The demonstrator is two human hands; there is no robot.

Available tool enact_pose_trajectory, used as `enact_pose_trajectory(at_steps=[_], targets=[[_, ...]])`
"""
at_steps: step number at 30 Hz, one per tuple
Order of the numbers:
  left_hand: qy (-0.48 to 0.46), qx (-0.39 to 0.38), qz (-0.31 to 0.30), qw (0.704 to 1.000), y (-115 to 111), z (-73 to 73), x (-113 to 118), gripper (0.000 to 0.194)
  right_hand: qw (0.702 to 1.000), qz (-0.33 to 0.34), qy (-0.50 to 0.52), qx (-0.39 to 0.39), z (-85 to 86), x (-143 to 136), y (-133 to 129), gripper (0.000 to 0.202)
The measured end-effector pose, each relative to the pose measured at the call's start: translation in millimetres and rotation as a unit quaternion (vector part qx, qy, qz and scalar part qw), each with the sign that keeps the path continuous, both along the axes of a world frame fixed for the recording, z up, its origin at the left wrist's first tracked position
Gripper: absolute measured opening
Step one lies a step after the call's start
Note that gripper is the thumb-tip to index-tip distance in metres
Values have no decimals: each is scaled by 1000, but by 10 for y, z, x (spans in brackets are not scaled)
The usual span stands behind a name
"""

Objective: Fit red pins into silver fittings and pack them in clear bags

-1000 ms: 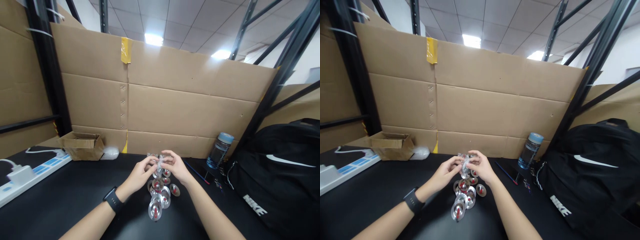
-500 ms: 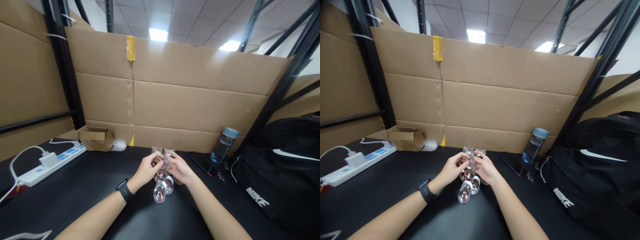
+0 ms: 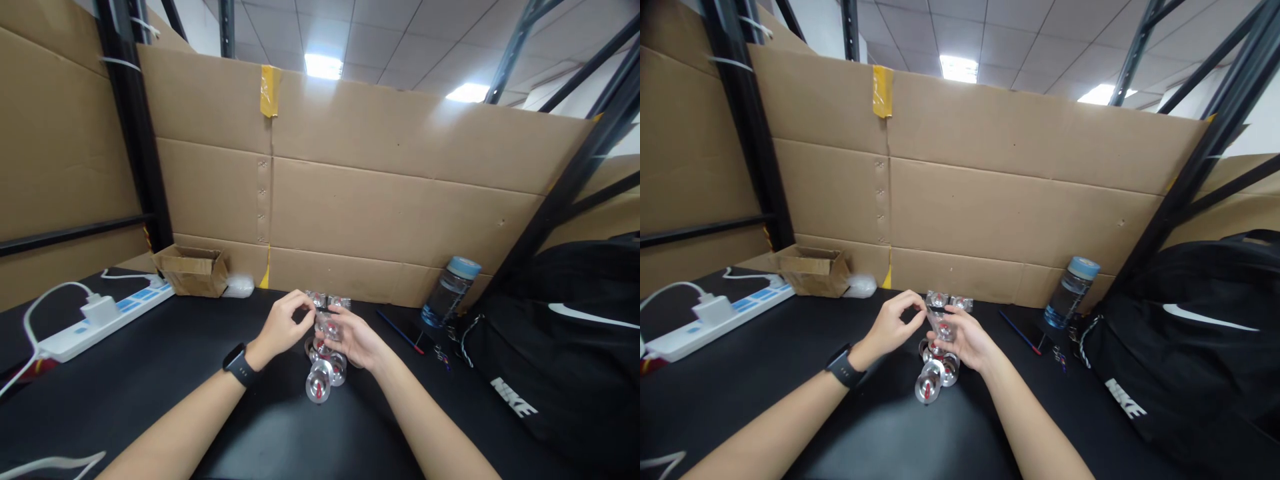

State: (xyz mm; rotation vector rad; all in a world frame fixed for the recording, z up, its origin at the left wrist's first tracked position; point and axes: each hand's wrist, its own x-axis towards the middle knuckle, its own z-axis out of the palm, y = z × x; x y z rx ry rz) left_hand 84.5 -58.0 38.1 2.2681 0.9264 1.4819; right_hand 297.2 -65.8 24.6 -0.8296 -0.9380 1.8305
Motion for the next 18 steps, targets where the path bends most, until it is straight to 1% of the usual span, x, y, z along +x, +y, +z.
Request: enact_pose_trajectory(at_steps=[2,4,7,9,11,13,15,18], targets=[[25,10,-20,999,41,17,-74,12,999,-44,-8,17,-10,36,43,48],[68,21,-53,996,86,3,-128,11,995,-94,-3,34,-11,70,93,42],[139,25,-95,985,135,-77,-150,11,983,-174,4,55,-18,108,163,35],[169,17,-107,980,147,-142,-128,12,974,-212,-16,76,-37,129,200,35],[183,11,-109,977,144,-190,-96,12,965,-225,-68,114,-60,156,228,36],[186,12,-108,977,137,-211,-73,13,951,-216,-146,165,-69,188,242,38],[182,12,-108,977,137,-211,-67,14,926,-209,-219,227,-52,213,237,38],[183,10,-105,977,158,-207,-82,14,878,-212,-290,317,5,223,187,33]])
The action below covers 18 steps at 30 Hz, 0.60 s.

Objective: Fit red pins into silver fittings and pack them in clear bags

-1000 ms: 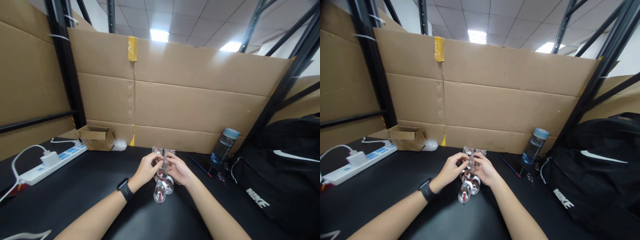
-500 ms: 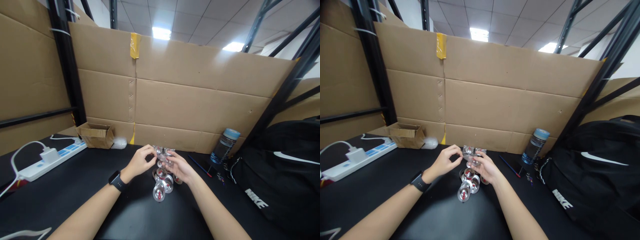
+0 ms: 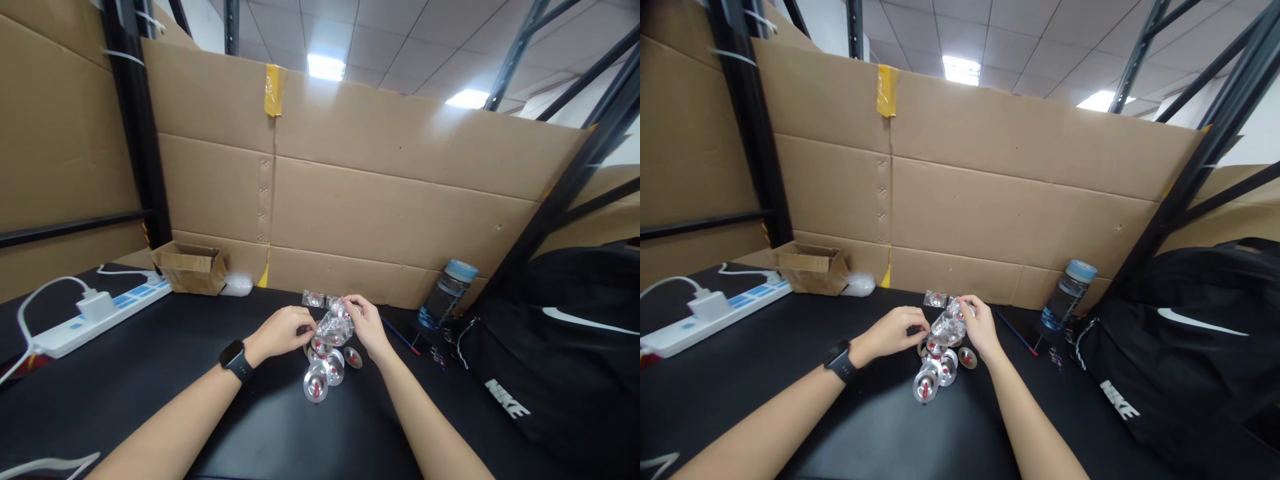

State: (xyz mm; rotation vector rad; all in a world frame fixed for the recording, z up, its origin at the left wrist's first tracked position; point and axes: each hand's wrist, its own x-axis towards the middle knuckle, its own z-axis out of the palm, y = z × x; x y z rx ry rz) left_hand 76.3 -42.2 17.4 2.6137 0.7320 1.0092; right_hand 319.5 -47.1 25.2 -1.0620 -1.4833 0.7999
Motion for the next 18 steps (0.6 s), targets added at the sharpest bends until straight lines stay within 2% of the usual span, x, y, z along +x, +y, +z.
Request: enact_pose_trajectory(at_steps=[4,7,11,15,18], targets=[[3,5,12,1000,29,-16,-18,13,986,-8,-146,83,32,-18,-79,25],[-4,6,14,1000,33,-27,-18,13,973,-19,-205,106,-10,-20,-85,25],[-12,6,17,1000,36,-30,-21,14,976,-40,-183,115,-42,14,-47,26],[-10,9,19,1000,26,-5,-24,13,981,-80,-134,117,15,84,-35,26],[-58,-12,22,998,-3,27,5,13,984,-97,-91,119,64,112,-40,28]])
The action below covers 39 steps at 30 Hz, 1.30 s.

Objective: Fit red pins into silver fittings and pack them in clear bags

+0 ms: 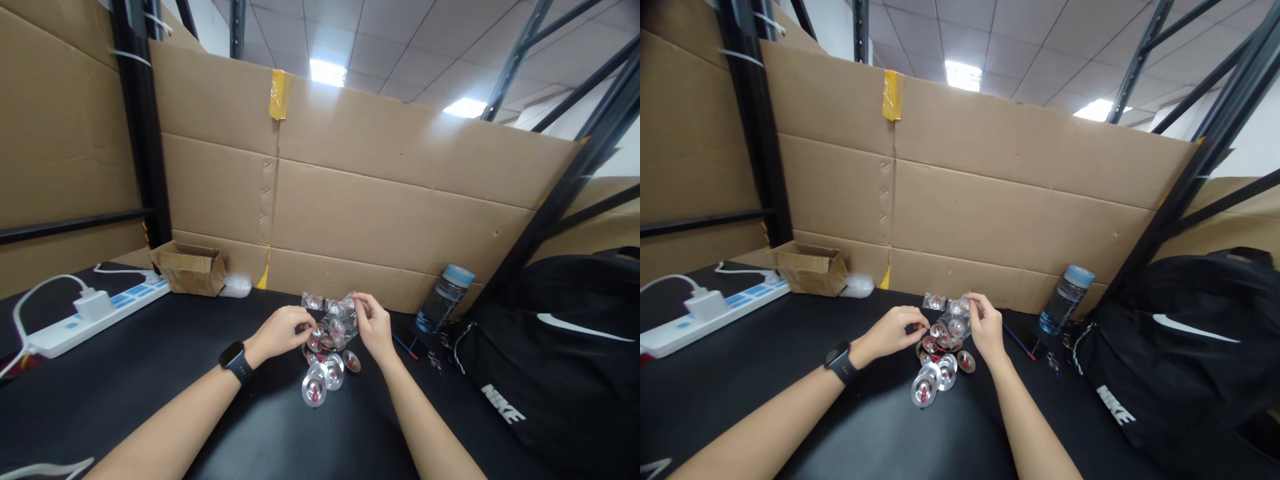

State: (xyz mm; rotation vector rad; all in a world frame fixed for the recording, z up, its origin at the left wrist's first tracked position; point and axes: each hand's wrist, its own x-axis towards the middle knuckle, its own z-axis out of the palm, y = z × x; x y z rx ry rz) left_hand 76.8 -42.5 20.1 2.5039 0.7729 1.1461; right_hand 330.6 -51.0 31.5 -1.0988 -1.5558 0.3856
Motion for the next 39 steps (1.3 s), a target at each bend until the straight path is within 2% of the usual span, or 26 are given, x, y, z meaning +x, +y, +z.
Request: enact_pose_trajectory(at_steps=[4,8,10,12,14,17,21,23,27,30,32,34,36,39], targets=[[-145,-114,16,983,-10,-42,111,21,995,60,70,-31,1,-64,-19,33],[-229,-261,-60,936,23,-194,240,41,986,117,90,-81,-57,-202,-71,36],[-244,-299,-88,918,26,-247,273,47,984,128,80,-90,-85,-260,-100,34],[-247,-309,-104,913,19,-259,274,47,985,132,65,-91,-105,-294,-118,32],[-244,-303,-113,914,13,-235,249,40,986,130,54,-88,-119,-304,-119,31],[-202,-276,-115,933,26,-176,190,18,990,118,51,-63,-138,-295,-97,29],[-137,-248,-88,955,68,-130,123,15,993,89,67,-32,-140,-287,-88,24],[-148,-236,-54,959,89,-120,100,21,990,101,94,-42,-116,-287,-107,27],[-198,-201,8,959,118,-98,66,29,971,195,113,-83,-63,-290,-149,48],[-214,-210,19,954,113,-76,57,39,961,242,73,-109,-73,-298,-144,34],[-207,-216,17,954,97,-64,60,44,961,242,65,-116,-95,-300,-128,26],[-193,-205,15,959,77,-53,65,46,960,229,75,-140,-113,-293,-110,30],[-175,-144,29,973,49,-38,66,43,959,214,81,-165,-124,-279,-95,37],[-98,19,102,990,-26,8,61,31,964,197,74,-165,-140,-263,-72,44]])
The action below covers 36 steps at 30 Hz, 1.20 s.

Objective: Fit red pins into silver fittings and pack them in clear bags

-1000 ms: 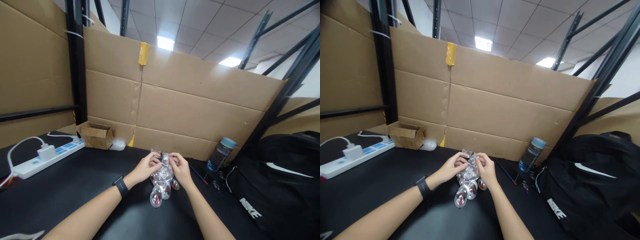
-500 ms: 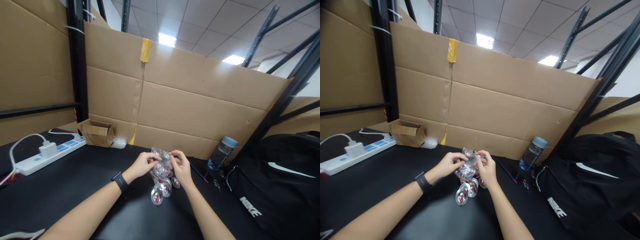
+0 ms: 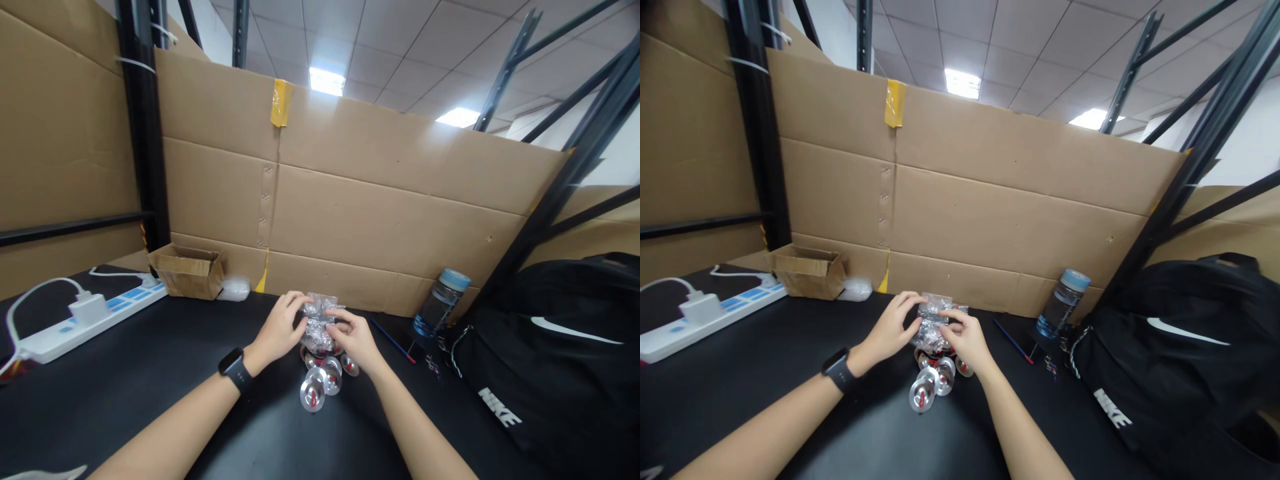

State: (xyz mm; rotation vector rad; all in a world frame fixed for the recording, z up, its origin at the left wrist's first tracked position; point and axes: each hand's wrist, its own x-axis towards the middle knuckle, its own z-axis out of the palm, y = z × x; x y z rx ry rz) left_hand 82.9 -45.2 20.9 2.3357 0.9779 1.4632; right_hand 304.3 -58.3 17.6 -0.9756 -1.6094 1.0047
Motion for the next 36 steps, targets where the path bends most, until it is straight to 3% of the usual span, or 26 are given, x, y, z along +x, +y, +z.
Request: enact_pose_trajectory(at_steps=[3,8,10,19,25,30,36], targets=[[112,90,54,988,-125,71,6,27,1000,-16,1,12,-14,-1,21,53],[214,154,-7,965,-285,146,64,43,999,-14,11,38,25,-24,-8,59],[244,171,-9,954,-281,140,83,35,999,-8,16,42,56,-40,-43,57],[247,193,34,949,-124,49,40,12,992,102,38,60,107,-62,-117,51],[247,179,57,951,-13,-4,-12,13,991,73,-26,109,111,-43,-106,43],[271,169,152,935,331,-42,-359,15,990,25,-68,122,59,2,-44,37],[260,71,298,916,695,-129,-1195,13,987,10,-81,136,15,55,14,33]])
